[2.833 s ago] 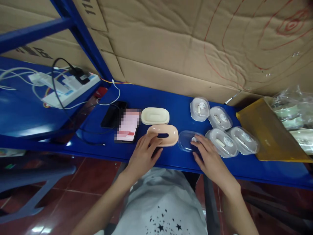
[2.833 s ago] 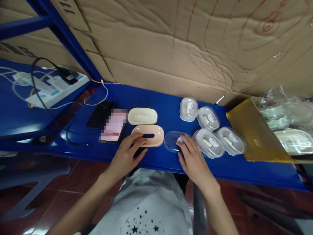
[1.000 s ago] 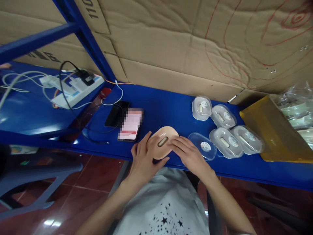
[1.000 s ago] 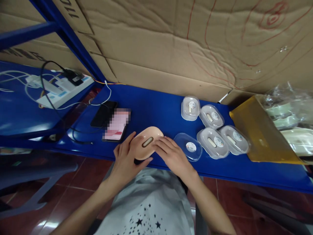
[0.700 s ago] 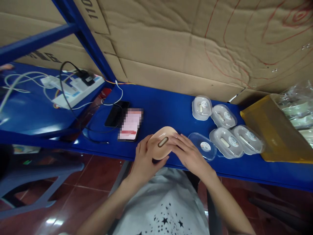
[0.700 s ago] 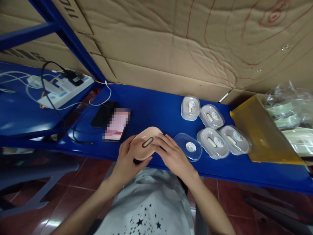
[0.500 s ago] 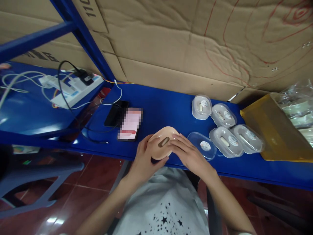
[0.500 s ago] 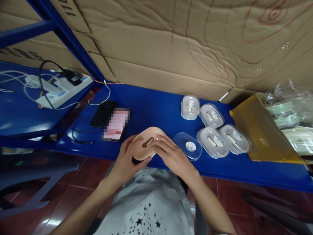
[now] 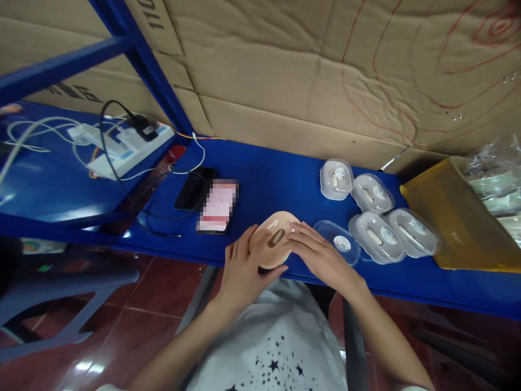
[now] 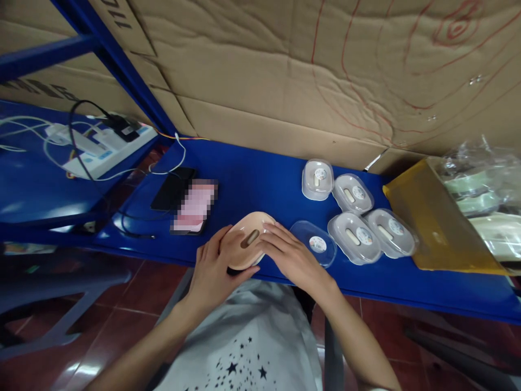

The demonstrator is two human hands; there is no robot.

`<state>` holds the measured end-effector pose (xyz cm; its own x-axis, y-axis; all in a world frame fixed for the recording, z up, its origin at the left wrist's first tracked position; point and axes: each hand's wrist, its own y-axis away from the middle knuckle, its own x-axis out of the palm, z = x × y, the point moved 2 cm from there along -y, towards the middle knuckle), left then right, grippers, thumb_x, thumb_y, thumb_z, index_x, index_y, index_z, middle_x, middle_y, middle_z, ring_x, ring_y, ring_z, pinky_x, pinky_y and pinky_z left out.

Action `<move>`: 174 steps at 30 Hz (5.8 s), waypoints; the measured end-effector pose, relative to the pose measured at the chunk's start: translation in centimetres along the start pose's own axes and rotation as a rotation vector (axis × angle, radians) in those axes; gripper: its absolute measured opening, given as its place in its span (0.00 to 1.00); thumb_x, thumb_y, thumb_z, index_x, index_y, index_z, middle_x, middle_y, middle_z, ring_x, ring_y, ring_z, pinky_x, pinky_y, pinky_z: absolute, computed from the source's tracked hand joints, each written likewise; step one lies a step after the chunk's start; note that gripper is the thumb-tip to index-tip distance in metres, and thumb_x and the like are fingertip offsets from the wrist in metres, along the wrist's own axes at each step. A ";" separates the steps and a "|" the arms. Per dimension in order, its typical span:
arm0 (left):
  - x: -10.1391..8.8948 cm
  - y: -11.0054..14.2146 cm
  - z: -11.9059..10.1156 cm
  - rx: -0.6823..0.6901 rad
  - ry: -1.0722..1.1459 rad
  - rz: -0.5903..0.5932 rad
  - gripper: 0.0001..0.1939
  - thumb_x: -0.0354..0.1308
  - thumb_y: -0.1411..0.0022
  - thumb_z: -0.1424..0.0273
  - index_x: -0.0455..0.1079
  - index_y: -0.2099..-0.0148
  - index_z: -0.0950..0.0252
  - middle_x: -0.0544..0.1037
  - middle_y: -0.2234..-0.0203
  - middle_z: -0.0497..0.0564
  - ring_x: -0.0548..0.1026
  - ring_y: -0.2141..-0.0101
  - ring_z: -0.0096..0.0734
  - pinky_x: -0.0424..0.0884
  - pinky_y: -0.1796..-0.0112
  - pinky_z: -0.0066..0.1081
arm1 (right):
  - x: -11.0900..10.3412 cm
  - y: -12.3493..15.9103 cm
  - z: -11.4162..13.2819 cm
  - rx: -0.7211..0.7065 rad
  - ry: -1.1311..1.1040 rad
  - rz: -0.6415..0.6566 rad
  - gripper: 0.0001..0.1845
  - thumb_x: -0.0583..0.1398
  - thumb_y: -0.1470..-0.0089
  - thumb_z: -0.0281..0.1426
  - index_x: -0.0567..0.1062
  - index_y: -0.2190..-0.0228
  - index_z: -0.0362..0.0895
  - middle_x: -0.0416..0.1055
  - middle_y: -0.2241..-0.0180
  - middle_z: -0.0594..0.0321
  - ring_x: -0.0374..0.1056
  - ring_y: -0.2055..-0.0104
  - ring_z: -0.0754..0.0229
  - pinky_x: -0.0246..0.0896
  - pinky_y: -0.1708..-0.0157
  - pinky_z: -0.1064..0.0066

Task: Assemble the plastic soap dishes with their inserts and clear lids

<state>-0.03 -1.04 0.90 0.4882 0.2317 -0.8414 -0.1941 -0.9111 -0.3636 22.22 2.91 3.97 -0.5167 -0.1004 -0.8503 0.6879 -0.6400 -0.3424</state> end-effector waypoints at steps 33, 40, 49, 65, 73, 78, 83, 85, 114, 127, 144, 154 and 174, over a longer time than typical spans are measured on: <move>0.8 -2.2 1.0 0.233 0.151 0.064 0.26 0.61 0.27 0.69 0.64 0.30 0.58 0.53 0.24 0.66 0.59 0.27 0.60 0.69 0.35 0.58 | 0.4 1.8 0.3 -0.046 0.413 -0.045 0.21 0.58 0.29 0.22 0.76 0.40 0.44 0.78 0.40 0.55 0.70 0.34 0.51 0.64 0.33 0.51; 0.3 -2.8 1.6 0.325 0.099 0.211 0.33 0.58 0.23 0.61 0.54 0.22 0.55 0.48 0.22 0.63 0.51 0.24 0.60 0.61 0.31 0.63 | 0.9 0.9 0.5 -0.014 0.365 -0.033 0.18 0.58 0.28 0.25 0.76 0.40 0.45 0.79 0.42 0.58 0.72 0.36 0.54 0.64 0.34 0.55; -0.1 -2.8 2.0 0.078 0.229 0.103 0.31 0.64 0.30 0.70 0.59 0.29 0.57 0.58 0.28 0.66 0.63 0.29 0.59 0.66 0.34 0.59 | -2.8 7.7 -0.7 0.460 0.374 -0.100 0.36 0.61 0.30 0.46 0.62 0.28 0.51 0.58 0.26 0.47 0.55 0.25 0.34 0.59 0.32 0.33; 0.3 -2.7 2.2 0.239 0.462 0.273 0.45 0.68 0.31 0.64 0.46 0.22 0.53 0.65 0.27 0.61 0.66 0.29 0.50 0.68 0.34 0.55 | -1.3 3.7 1.4 0.166 0.106 -0.036 0.24 0.60 0.27 0.35 0.68 0.33 0.54 0.71 0.33 0.57 0.63 0.28 0.48 0.57 0.29 0.41; 0.6 -2.4 3.0 0.171 0.468 0.315 0.44 0.67 0.29 0.63 0.46 0.21 0.46 0.63 0.27 0.57 0.65 0.29 0.49 0.68 0.33 0.55 | -0.1 2.3 2.8 0.065 0.291 0.020 0.25 0.59 0.27 0.32 0.68 0.32 0.53 0.72 0.34 0.60 0.60 0.27 0.49 0.45 0.24 0.38; 0.6 -2.6 3.0 0.165 0.459 0.310 0.44 0.68 0.30 0.62 0.48 0.21 0.45 0.65 0.28 0.56 0.67 0.30 0.51 0.69 0.34 0.56 | 0.8 3.2 1.5 0.115 0.204 -0.036 0.28 0.59 0.27 0.33 0.65 0.30 0.53 0.67 0.31 0.56 0.54 0.23 0.47 0.55 0.26 0.39; 0.4 -2.7 2.9 0.165 0.446 0.316 0.42 0.69 0.31 0.63 0.53 0.23 0.46 0.66 0.28 0.56 0.67 0.30 0.50 0.69 0.34 0.54 | 0.8 3.7 1.6 0.075 0.282 -0.044 0.31 0.61 0.28 0.33 0.63 0.29 0.54 0.69 0.32 0.56 0.55 0.23 0.46 0.53 0.26 0.36; 0.3 -2.7 2.9 0.173 0.447 0.305 0.43 0.70 0.32 0.64 0.52 0.23 0.47 0.66 0.28 0.56 0.67 0.30 0.49 0.69 0.33 0.54 | 0.5 3.3 2.1 0.048 0.309 -0.027 0.30 0.61 0.28 0.33 0.64 0.29 0.53 0.70 0.33 0.56 0.57 0.25 0.46 0.51 0.25 0.36; -0.2 -2.5 2.2 0.236 0.374 0.269 0.35 0.65 0.28 0.62 0.57 0.24 0.49 0.57 0.25 0.58 0.62 0.28 0.52 0.68 0.33 0.54 | 1.9 3.8 1.5 0.127 0.307 -0.069 0.34 0.53 0.25 0.41 0.52 0.24 0.57 0.50 0.23 0.55 0.44 0.20 0.43 0.43 0.25 0.34; 0.0 -13.0 1.2 0.038 -0.267 0.115 0.26 0.62 0.28 0.60 0.69 0.31 0.60 0.71 0.41 0.66 0.75 0.45 0.59 0.75 0.48 0.51 | -4.7 14.8 -2.9 0.727 0.671 -0.474 0.28 0.58 0.28 0.43 0.68 0.31 0.51 0.65 0.30 0.46 0.59 0.28 0.31 0.53 0.34 0.32; 2.2 -14.4 0.3 0.572 0.230 0.264 0.38 0.61 0.27 0.48 0.60 0.24 0.61 0.62 0.28 0.66 0.60 0.28 0.58 0.60 0.31 0.56 | -10.1 0.9 -10.6 0.268 0.150 -0.367 0.18 0.55 0.26 0.41 0.78 0.43 0.52 0.79 0.42 0.57 0.74 0.39 0.48 0.67 0.37 0.50; 2.1 -15.1 1.2 0.555 0.213 0.291 0.32 0.69 0.34 0.52 0.71 0.34 0.60 0.73 0.36 0.61 0.70 0.35 0.54 0.66 0.34 0.53 | -6.6 0.6 -13.6 0.389 0.511 -0.304 0.22 0.54 0.26 0.46 0.78 0.45 0.46 0.77 0.43 0.48 0.70 0.39 0.41 0.63 0.41 0.48; 3.9 -14.8 -0.1 0.377 0.120 0.101 0.29 0.55 0.24 0.52 0.65 0.29 0.62 0.63 0.28 0.67 0.61 0.28 0.56 0.58 0.33 0.55 | -6.9 0.7 -15.4 0.546 0.503 -0.553 0.22 0.50 0.28 0.37 0.71 0.40 0.44 0.77 0.48 0.44 0.72 0.45 0.38 0.59 0.41 0.42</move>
<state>4.86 13.29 3.02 0.5418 0.0858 -0.8361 -0.5338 -0.7333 -0.4211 34.10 14.87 3.46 -0.3302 0.5871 -0.7391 0.0079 -0.7813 -0.6241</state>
